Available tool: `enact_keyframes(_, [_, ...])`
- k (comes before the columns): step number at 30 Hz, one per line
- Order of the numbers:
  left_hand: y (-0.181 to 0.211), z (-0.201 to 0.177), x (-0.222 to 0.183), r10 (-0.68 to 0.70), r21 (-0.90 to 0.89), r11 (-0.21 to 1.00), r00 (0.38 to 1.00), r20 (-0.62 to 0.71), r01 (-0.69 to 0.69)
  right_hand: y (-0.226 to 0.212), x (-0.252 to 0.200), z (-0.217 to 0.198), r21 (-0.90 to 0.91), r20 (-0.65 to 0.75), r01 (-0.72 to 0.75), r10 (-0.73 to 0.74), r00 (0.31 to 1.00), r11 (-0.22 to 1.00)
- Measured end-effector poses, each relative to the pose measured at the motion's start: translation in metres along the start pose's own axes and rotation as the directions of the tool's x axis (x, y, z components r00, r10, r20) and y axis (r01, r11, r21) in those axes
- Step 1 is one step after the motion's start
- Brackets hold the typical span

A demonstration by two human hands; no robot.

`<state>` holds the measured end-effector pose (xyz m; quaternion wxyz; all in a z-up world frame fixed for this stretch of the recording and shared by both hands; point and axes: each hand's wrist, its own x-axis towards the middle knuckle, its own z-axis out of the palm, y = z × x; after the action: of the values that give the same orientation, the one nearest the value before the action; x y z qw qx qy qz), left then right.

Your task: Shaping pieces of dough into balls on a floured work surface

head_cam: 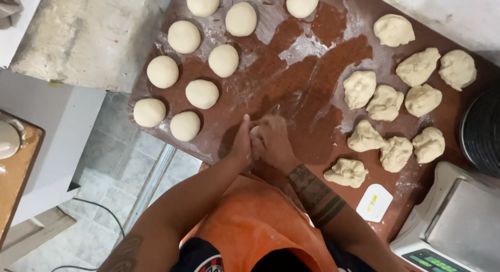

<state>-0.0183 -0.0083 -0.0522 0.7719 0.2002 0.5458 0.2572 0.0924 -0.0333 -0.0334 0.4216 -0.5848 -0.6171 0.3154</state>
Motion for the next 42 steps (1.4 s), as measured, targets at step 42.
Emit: enact_keyframes(42, [-0.001, -0.019, 0.016, 0.034, 0.121, 0.992, 0.996, -0.077, -0.025, 0.003, -0.024, -0.054, 0.294, 0.235, -0.439, 0.381, 0.894, 0.849])
